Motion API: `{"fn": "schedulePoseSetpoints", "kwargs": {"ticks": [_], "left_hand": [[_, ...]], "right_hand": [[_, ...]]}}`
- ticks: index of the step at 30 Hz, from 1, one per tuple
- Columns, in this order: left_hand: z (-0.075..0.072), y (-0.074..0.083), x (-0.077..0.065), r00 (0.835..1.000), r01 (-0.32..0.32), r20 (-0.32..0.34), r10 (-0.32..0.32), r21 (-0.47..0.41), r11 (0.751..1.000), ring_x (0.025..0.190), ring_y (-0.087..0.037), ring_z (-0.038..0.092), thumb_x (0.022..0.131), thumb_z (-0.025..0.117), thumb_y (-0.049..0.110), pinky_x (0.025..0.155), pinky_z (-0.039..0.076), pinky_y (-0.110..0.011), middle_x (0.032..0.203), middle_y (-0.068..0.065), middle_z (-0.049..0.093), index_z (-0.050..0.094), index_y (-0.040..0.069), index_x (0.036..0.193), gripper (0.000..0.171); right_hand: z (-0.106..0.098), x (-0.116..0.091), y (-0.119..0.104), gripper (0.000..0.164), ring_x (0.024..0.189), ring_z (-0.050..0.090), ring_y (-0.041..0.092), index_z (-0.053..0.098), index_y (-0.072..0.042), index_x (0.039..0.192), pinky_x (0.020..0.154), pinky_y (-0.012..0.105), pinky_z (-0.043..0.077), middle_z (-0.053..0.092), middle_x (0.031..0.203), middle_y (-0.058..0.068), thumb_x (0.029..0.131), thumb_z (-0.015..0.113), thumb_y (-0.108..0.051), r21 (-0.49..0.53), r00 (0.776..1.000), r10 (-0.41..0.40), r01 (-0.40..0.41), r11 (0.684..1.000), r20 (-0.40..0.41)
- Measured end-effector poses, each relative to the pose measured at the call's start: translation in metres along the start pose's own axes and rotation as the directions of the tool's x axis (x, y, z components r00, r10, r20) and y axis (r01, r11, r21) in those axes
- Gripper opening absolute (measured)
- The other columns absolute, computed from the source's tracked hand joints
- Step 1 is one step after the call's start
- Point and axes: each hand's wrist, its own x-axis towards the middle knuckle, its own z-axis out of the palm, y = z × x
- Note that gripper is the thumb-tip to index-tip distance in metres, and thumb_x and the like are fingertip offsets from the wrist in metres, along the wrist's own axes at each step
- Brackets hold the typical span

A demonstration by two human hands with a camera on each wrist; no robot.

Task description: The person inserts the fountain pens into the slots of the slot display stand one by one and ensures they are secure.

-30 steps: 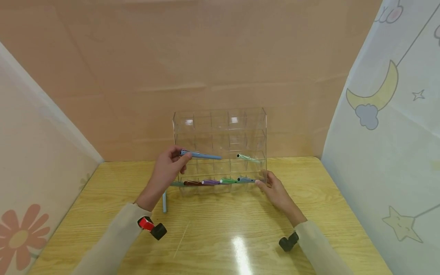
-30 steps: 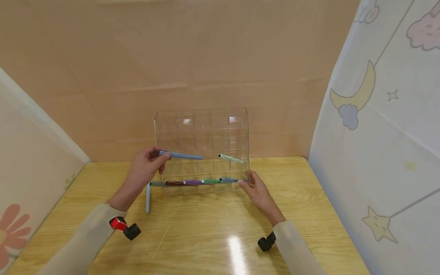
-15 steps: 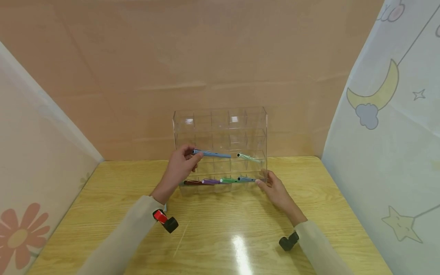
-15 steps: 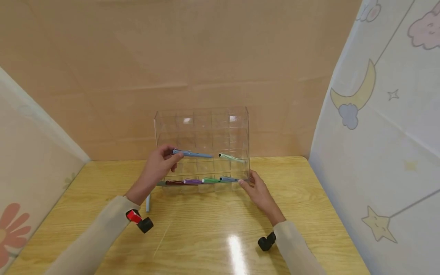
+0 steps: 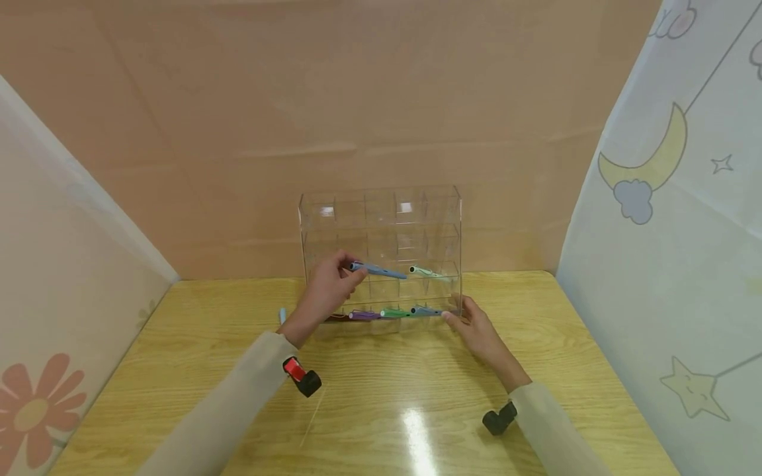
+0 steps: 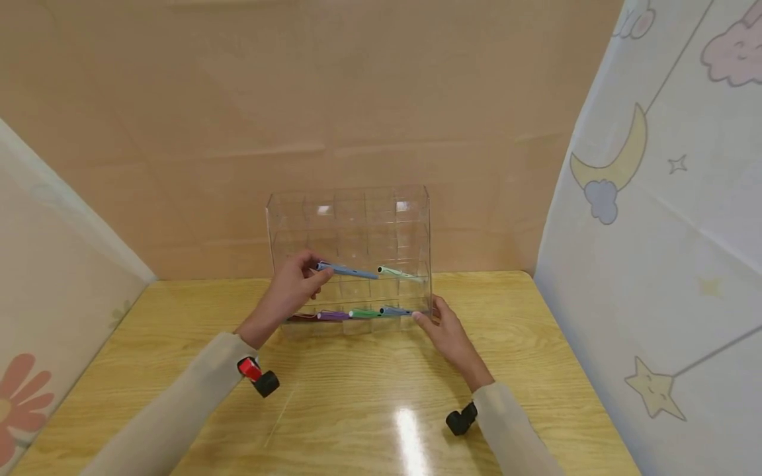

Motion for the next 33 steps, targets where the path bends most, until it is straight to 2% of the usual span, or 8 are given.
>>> {"fn": "schedulePoseSetpoints", "kwargs": {"ticks": [4, 11, 17, 27, 33], "left_hand": [[0.003, 0.003, 0.001, 1.0, -0.013, 0.018, 0.012, 0.016, 1.0, 0.067, -0.016, 0.06, 0.105, 0.07, 0.021, 0.053, 0.046, -0.024, 0.097, -0.009, 0.067, 0.07, 0.007, 0.121, 0.022], [0.007, 0.006, 0.004, 0.996, -0.008, 0.084, 0.004, 0.041, 0.999, 0.071, -0.02, 0.063, 0.105, 0.069, 0.024, 0.058, 0.051, -0.028, 0.105, -0.01, 0.07, 0.068, 0.008, 0.122, 0.024], [0.011, 0.013, 0.008, 0.995, -0.008, 0.099, 0.0, 0.087, 0.996, 0.069, -0.016, 0.059, 0.106, 0.066, 0.028, 0.057, 0.049, -0.027, 0.108, -0.009, 0.071, 0.069, 0.009, 0.118, 0.022], [0.024, 0.014, 0.019, 0.991, -0.064, 0.124, 0.045, 0.151, 0.986, 0.083, -0.019, 0.06, 0.106, 0.065, 0.024, 0.07, 0.05, -0.028, 0.107, -0.008, 0.071, 0.072, 0.008, 0.11, 0.018], [0.03, 0.015, 0.019, 0.99, -0.053, 0.135, 0.03, 0.171, 0.984, 0.078, -0.018, 0.056, 0.108, 0.062, 0.025, 0.065, 0.046, -0.028, 0.108, -0.007, 0.071, 0.071, 0.01, 0.113, 0.019]], "right_hand": [[0.001, 0.0, 0.0, 0.071, 0.154, 0.041, 0.051, 0.028, 0.005, 0.163, 0.123, 0.064, 0.038, 0.037, 0.168, 0.029, 0.112, 0.057, -0.035, 0.001, 1.0, -0.003, 0.003, 1.0, -0.002], [0.0, -0.002, -0.001, 0.071, 0.154, 0.04, 0.051, 0.027, 0.005, 0.163, 0.124, 0.065, 0.037, 0.036, 0.168, 0.029, 0.112, 0.057, -0.035, 0.004, 1.0, 0.003, -0.003, 1.0, 0.003], [0.0, -0.003, -0.003, 0.073, 0.156, 0.037, 0.052, 0.026, 0.005, 0.164, 0.125, 0.066, 0.034, 0.036, 0.168, 0.029, 0.113, 0.056, -0.037, 0.005, 1.0, 0.015, -0.015, 1.0, 0.01], [0.0, -0.003, -0.002, 0.072, 0.157, 0.035, 0.052, 0.027, 0.005, 0.164, 0.125, 0.065, 0.035, 0.036, 0.168, 0.028, 0.112, 0.056, -0.037, 0.009, 1.0, 0.012, -0.012, 1.0, 0.005], [-0.001, -0.002, -0.001, 0.074, 0.156, 0.035, 0.052, 0.027, 0.004, 0.164, 0.124, 0.065, 0.035, 0.036, 0.168, 0.028, 0.112, 0.057, -0.039, 0.012, 1.0, 0.0, 0.0, 1.0, 0.003]]}}
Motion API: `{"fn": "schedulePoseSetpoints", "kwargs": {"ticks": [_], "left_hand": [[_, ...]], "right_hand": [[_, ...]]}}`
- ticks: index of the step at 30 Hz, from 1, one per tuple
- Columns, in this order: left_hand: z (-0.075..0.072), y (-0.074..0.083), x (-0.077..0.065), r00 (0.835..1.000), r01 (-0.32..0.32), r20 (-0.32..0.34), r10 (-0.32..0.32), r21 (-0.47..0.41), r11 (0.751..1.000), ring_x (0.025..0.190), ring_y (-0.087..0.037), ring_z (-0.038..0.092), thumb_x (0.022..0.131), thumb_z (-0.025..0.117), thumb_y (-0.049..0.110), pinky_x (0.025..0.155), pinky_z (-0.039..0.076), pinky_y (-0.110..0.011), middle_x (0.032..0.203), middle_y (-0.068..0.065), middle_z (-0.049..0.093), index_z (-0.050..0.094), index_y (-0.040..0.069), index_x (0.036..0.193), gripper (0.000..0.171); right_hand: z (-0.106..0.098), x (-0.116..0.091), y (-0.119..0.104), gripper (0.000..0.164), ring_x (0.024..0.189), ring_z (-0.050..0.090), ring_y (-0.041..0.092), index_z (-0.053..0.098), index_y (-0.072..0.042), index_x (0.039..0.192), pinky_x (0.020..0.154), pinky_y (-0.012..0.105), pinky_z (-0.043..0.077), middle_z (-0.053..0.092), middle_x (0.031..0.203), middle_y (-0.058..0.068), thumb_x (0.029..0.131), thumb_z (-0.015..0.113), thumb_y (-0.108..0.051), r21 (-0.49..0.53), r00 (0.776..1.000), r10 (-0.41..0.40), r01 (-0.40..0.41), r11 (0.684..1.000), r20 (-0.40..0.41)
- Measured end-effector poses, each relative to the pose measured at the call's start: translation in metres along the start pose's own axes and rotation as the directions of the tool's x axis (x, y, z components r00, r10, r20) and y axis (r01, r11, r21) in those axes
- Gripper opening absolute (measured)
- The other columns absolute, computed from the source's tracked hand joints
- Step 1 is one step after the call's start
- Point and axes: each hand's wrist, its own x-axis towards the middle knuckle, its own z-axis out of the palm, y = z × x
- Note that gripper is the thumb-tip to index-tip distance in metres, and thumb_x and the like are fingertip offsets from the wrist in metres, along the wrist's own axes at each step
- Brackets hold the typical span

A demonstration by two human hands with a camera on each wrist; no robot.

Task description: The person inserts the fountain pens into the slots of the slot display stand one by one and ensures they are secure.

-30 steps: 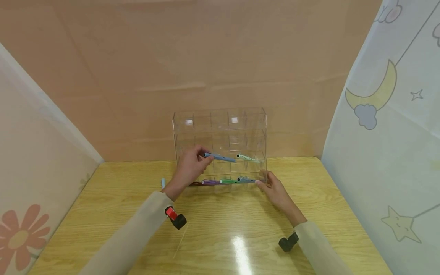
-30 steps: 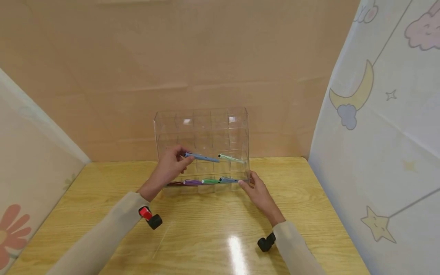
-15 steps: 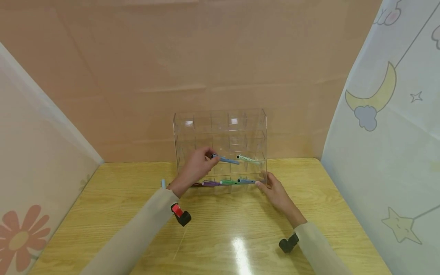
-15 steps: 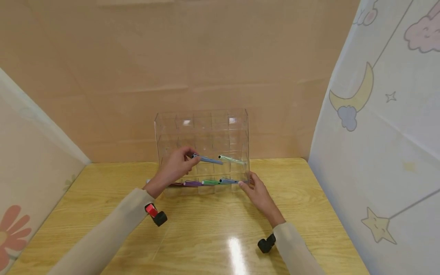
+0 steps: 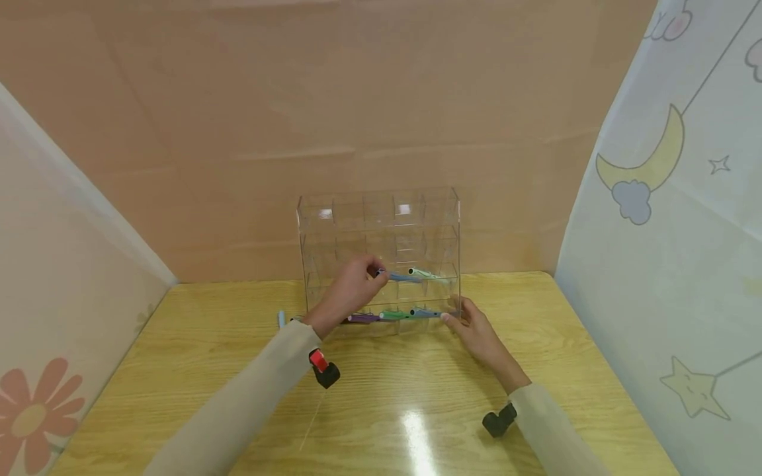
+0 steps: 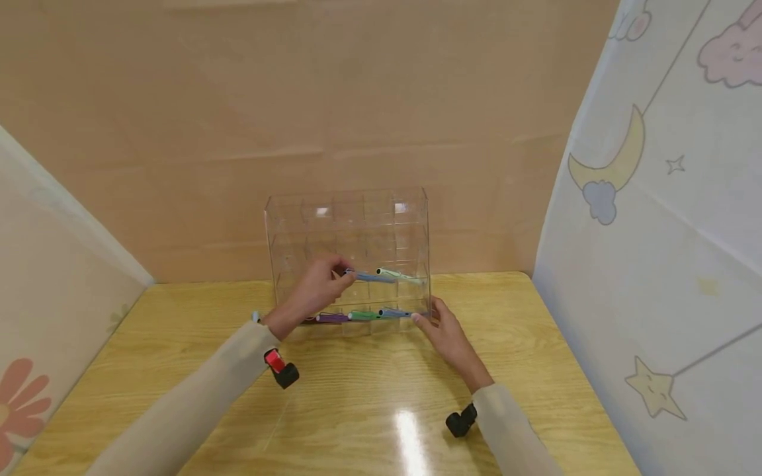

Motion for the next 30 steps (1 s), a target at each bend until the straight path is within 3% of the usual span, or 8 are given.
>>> {"fn": "schedulePoseSetpoints", "kwargs": {"ticks": [9, 19, 30], "left_hand": [[0.0054, 0.005, 0.0029, 1.0, 0.013, 0.007, -0.013, 0.032, 0.999, 0.07, -0.016, 0.052, 0.109, 0.06, 0.024, 0.058, 0.041, -0.025, 0.106, -0.007, 0.071, 0.07, 0.008, 0.116, 0.019], [0.0083, 0.0022, 0.0081, 1.0, 0.002, -0.011, -0.001, 0.07, 0.998, 0.077, -0.018, 0.059, 0.108, 0.062, 0.024, 0.064, 0.049, -0.025, 0.102, -0.007, 0.071, 0.069, 0.009, 0.113, 0.018], [0.0071, -0.004, 0.0047, 1.0, -0.014, -0.004, 0.014, 0.076, 0.997, 0.081, -0.018, 0.059, 0.107, 0.063, 0.023, 0.066, 0.049, -0.025, 0.105, -0.008, 0.07, 0.067, 0.009, 0.112, 0.014]], "right_hand": [[0.0007, 0.0008, 0.0003, 0.073, 0.156, 0.038, 0.05, 0.028, 0.005, 0.163, 0.124, 0.065, 0.036, 0.037, 0.168, 0.028, 0.112, 0.057, -0.038, 0.008, 1.0, 0.001, -0.001, 1.0, -0.003], [0.0008, 0.0032, 0.0027, 0.073, 0.156, 0.038, 0.05, 0.028, 0.003, 0.164, 0.124, 0.064, 0.036, 0.037, 0.168, 0.028, 0.111, 0.058, -0.039, 0.013, 1.0, 0.009, -0.009, 1.0, -0.004], [0.0038, 0.0033, 0.0039, 0.073, 0.155, 0.04, 0.05, 0.028, 0.004, 0.163, 0.124, 0.065, 0.037, 0.038, 0.168, 0.027, 0.111, 0.058, -0.038, 0.017, 1.0, 0.012, -0.012, 1.0, -0.002]]}}
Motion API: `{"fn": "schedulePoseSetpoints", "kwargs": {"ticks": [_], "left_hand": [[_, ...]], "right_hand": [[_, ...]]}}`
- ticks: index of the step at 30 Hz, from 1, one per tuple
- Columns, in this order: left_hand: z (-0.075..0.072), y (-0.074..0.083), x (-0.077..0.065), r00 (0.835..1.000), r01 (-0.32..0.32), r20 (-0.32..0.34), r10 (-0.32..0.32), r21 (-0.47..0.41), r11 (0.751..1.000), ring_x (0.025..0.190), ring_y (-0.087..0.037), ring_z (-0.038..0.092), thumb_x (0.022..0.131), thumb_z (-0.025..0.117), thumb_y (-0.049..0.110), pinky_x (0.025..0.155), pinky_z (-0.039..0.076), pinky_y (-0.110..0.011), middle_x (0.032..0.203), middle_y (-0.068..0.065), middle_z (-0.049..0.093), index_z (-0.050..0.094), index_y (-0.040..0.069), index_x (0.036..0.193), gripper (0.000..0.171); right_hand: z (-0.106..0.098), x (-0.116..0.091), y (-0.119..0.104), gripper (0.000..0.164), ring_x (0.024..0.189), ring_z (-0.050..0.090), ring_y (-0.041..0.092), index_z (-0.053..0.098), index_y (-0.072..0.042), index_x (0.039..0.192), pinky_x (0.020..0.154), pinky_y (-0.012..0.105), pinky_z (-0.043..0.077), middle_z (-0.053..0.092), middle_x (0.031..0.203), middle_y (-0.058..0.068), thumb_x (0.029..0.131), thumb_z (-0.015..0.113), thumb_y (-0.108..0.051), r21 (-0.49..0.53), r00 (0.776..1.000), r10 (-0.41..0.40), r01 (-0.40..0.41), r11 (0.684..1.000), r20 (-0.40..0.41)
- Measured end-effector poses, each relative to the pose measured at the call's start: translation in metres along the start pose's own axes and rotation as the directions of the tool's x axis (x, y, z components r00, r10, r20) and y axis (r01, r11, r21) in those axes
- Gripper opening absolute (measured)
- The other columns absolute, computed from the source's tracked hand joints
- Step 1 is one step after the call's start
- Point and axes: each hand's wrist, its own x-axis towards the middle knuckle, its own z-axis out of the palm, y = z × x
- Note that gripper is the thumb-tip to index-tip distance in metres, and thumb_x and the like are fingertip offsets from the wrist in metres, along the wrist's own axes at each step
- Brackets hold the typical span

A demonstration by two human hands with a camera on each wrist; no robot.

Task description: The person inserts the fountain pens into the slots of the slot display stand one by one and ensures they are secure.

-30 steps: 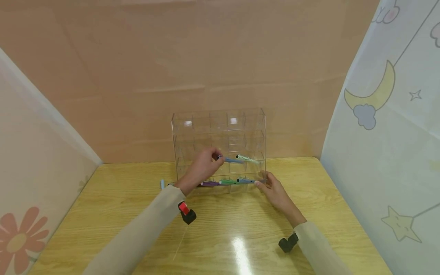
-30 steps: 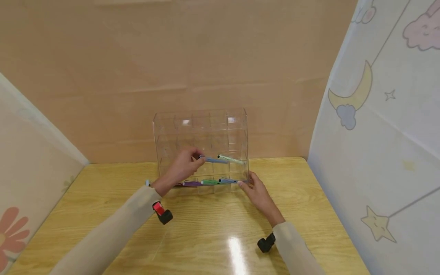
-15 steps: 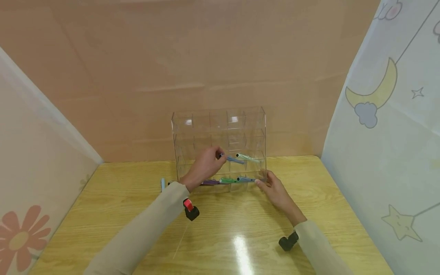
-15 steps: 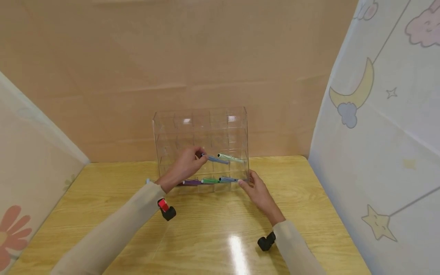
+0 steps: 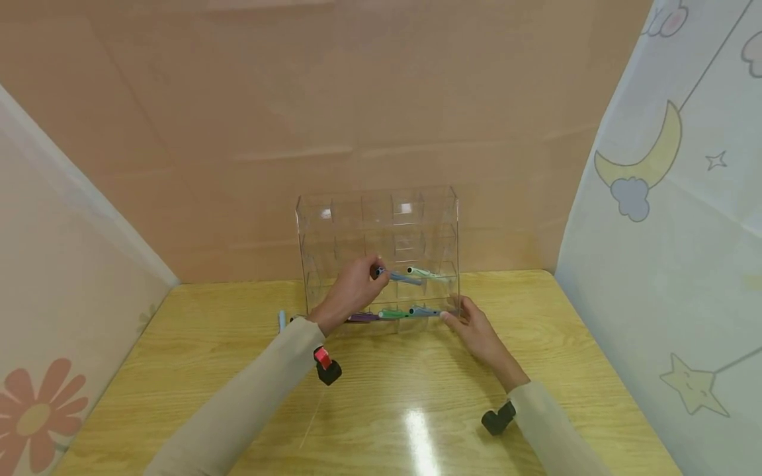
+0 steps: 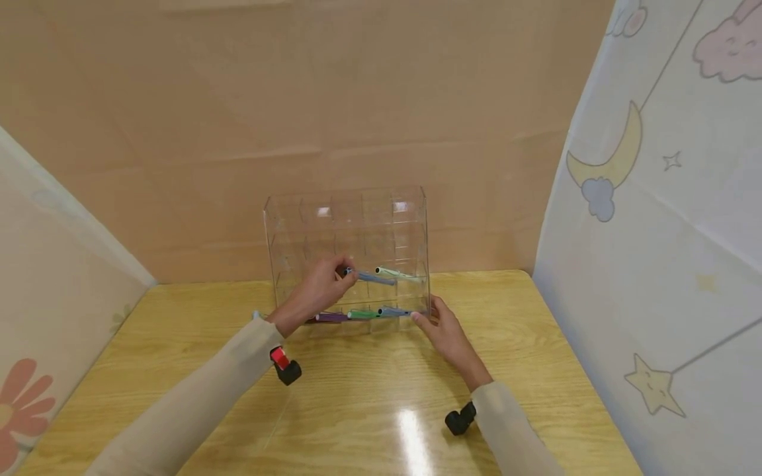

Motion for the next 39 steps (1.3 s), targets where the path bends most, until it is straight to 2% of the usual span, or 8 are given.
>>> {"fn": "schedulePoseSetpoints", "kwargs": {"ticks": [6, 12, 16, 24, 29, 33, 36, 39], "left_hand": [[-0.001, -0.003, -0.001, 1.0, 0.001, 0.002, -0.001, 0.001, 1.0, 0.079, -0.018, 0.058, 0.107, 0.064, 0.023, 0.064, 0.046, -0.025, 0.106, -0.008, 0.071, 0.068, 0.01, 0.113, 0.015], [-0.008, -0.005, -0.006, 1.0, 0.011, -0.002, -0.011, -0.044, 0.999, 0.071, -0.016, 0.052, 0.108, 0.063, 0.022, 0.058, 0.039, -0.026, 0.107, -0.009, 0.07, 0.068, 0.009, 0.118, 0.018], [-0.015, -0.005, -0.014, 1.0, 0.022, -0.015, -0.023, -0.07, 0.997, 0.071, -0.016, 0.052, 0.108, 0.062, 0.023, 0.061, 0.042, -0.027, 0.11, -0.01, 0.07, 0.068, 0.007, 0.123, 0.023], [-0.028, -0.004, -0.027, 0.998, 0.033, -0.044, -0.036, -0.081, 0.996, 0.067, -0.017, 0.054, 0.108, 0.062, 0.028, 0.057, 0.045, -0.029, 0.115, -0.011, 0.07, 0.065, 0.006, 0.131, 0.032], [-0.036, -0.006, -0.033, 0.997, 0.048, -0.061, -0.055, -0.114, 0.992, 0.077, -0.021, 0.059, 0.108, 0.061, 0.026, 0.062, 0.049, -0.032, 0.117, -0.01, 0.069, 0.065, 0.006, 0.135, 0.034], [-0.042, -0.007, -0.039, 0.996, 0.043, -0.077, -0.051, -0.107, 0.993, 0.088, -0.022, 0.062, 0.109, 0.059, 0.029, 0.072, 0.052, -0.032, 0.12, -0.01, 0.068, 0.065, 0.007, 0.134, 0.034], [-0.047, -0.008, -0.045, 0.995, 0.041, -0.087, -0.05, -0.106, 0.994, 0.087, -0.022, 0.062, 0.109, 0.059, 0.033, 0.073, 0.054, -0.034, 0.121, -0.009, 0.068, 0.064, 0.01, 0.134, 0.034], [-0.051, -0.01, -0.051, 0.994, 0.042, -0.093, -0.053, -0.118, 0.992, 0.081, -0.021, 0.062, 0.11, 0.06, 0.034, 0.069, 0.056, -0.035, 0.121, -0.009, 0.067, 0.064, 0.012, 0.134, 0.033]], "right_hand": [[0.001, 0.001, -0.001, 0.075, 0.155, 0.039, 0.049, 0.028, 0.003, 0.164, 0.125, 0.064, 0.035, 0.037, 0.168, 0.027, 0.111, 0.058, -0.04, 0.01, 1.0, 0.006, -0.006, 1.0, 0.008], [0.003, 0.004, 0.0, 0.074, 0.156, 0.037, 0.051, 0.029, 0.004, 0.163, 0.125, 0.065, 0.035, 0.038, 0.167, 0.029, 0.111, 0.058, -0.04, 0.008, 1.0, -0.005, 0.005, 1.0, 0.007], [0.003, 0.003, 0.001, 0.074, 0.155, 0.038, 0.051, 0.028, 0.004, 0.163, 0.125, 0.065, 0.036, 0.038, 0.168, 0.028, 0.111, 0.058, -0.04, 0.006, 1.0, -0.004, 0.004, 1.0, 0.008], [0.002, 0.002, 0.0, 0.075, 0.157, 0.037, 0.049, 0.028, 0.001, 0.164, 0.125, 0.063, 0.037, 0.038, 0.169, 0.025, 0.111, 0.058, -0.042, 0.015, 1.0, 0.016, -0.016, 1.0, 0.007], [0.0, 0.002, 0.0, 0.073, 0.156, 0.036, 0.051, 0.029, 0.001, 0.164, 0.125, 0.065, 0.036, 0.037, 0.169, 0.027, 0.111, 0.057, -0.04, 0.013, 1.0, 0.008, -0.008, 1.0, 0.007], [0.0, 0.003, 0.001, 0.071, 0.156, 0.036, 0.051, 0.03, 0.002, 0.163, 0.125, 0.066, 0.035, 0.037, 0.168, 0.027, 0.111, 0.058, -0.039, 0.01, 1.0, -0.001, 0.001, 1.0, 0.005], [0.0, 0.003, 0.002, 0.072, 0.156, 0.036, 0.051, 0.029, 0.002, 0.163, 0.124, 0.066, 0.035, 0.037, 0.168, 0.027, 0.111, 0.057, -0.04, 0.007, 1.0, -0.003, 0.003, 1.0, 0.008], [0.0, 0.004, 0.002, 0.073, 0.156, 0.037, 0.051, 0.03, 0.003, 0.163, 0.124, 0.066, 0.036, 0.038, 0.168, 0.027, 0.111, 0.057, -0.04, 0.005, 1.0, -0.003, 0.003, 1.0, 0.004]]}}
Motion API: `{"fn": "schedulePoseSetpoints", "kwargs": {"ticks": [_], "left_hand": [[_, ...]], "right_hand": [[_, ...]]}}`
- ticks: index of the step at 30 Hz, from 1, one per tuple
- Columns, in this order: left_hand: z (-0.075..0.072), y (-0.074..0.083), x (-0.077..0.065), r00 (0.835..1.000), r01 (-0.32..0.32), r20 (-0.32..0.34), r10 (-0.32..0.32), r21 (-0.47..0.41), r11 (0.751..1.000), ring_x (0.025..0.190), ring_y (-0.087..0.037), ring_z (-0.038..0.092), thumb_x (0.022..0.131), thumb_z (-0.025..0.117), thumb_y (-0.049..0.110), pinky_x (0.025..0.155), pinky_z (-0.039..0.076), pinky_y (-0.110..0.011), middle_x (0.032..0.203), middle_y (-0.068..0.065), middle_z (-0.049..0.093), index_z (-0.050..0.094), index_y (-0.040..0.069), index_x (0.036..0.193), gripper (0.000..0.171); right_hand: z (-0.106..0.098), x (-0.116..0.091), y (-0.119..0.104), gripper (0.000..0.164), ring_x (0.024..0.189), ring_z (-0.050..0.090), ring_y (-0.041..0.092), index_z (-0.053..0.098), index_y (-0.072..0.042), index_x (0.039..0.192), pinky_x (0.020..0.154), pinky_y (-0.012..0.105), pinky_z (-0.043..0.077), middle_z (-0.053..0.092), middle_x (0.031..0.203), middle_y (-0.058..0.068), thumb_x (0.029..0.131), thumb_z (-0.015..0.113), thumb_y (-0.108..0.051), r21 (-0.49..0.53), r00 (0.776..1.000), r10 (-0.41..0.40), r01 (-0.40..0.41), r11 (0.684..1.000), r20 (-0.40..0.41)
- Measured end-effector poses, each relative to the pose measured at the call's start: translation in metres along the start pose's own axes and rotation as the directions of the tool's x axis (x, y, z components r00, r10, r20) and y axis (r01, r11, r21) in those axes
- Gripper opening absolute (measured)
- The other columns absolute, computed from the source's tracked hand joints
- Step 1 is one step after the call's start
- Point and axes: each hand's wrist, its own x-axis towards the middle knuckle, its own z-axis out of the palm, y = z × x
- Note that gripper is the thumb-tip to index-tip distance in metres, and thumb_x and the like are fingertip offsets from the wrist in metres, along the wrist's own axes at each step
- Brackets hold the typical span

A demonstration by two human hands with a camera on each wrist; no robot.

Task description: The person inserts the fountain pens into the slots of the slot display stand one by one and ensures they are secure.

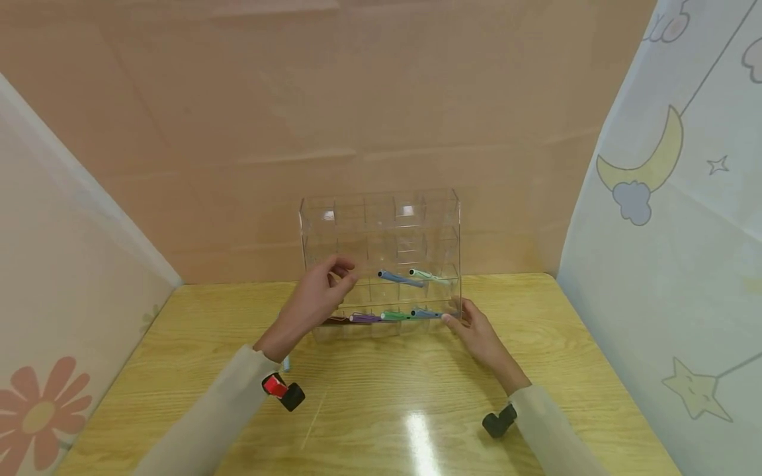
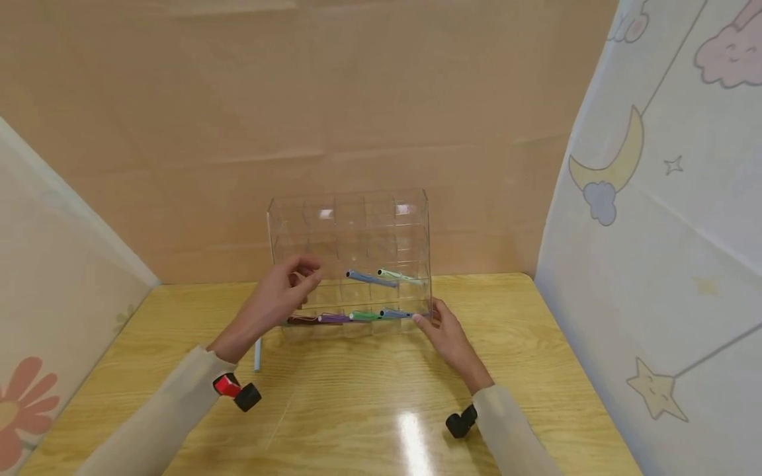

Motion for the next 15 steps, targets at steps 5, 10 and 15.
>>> {"fn": "schedulePoseSetpoints", "kwargs": {"ticks": [5, 10, 15], "left_hand": [[-0.008, -0.002, -0.008, 1.0, 0.002, -0.003, -0.002, -0.02, 1.0, 0.074, -0.02, 0.06, 0.11, 0.06, 0.032, 0.064, 0.055, -0.033, 0.121, -0.01, 0.067, 0.063, 0.011, 0.136, 0.034], [-0.016, -0.006, -0.017, 1.0, 0.008, -0.02, -0.008, -0.006, 1.0, 0.071, -0.02, 0.058, 0.11, 0.06, 0.032, 0.061, 0.052, -0.031, 0.119, -0.01, 0.068, 0.063, 0.013, 0.136, 0.032], [-0.025, -0.014, -0.026, 0.999, 0.019, -0.037, -0.02, -0.012, 1.0, 0.069, -0.02, 0.058, 0.11, 0.06, 0.033, 0.059, 0.052, -0.03, 0.118, -0.01, 0.068, 0.064, 0.014, 0.135, 0.031]], "right_hand": [[0.0, -0.001, -0.001, 0.072, 0.154, 0.04, 0.051, 0.03, 0.002, 0.163, 0.123, 0.065, 0.038, 0.039, 0.167, 0.028, 0.112, 0.056, -0.04, -0.018, 1.0, 0.009, -0.009, 1.0, -0.003], [0.0, -0.001, -0.001, 0.072, 0.154, 0.041, 0.051, 0.029, 0.002, 0.164, 0.123, 0.065, 0.038, 0.038, 0.167, 0.028, 0.112, 0.056, -0.04, -0.022, 1.0, 0.017, -0.017, 1.0, 0.0], [0.0, 0.0, -0.002, 0.073, 0.154, 0.04, 0.051, 0.028, 0.003, 0.164, 0.124, 0.065, 0.038, 0.038, 0.168, 0.028, 0.112, 0.056, -0.04, -0.025, 1.0, 0.017, -0.017, 1.0, 0.003]]}}
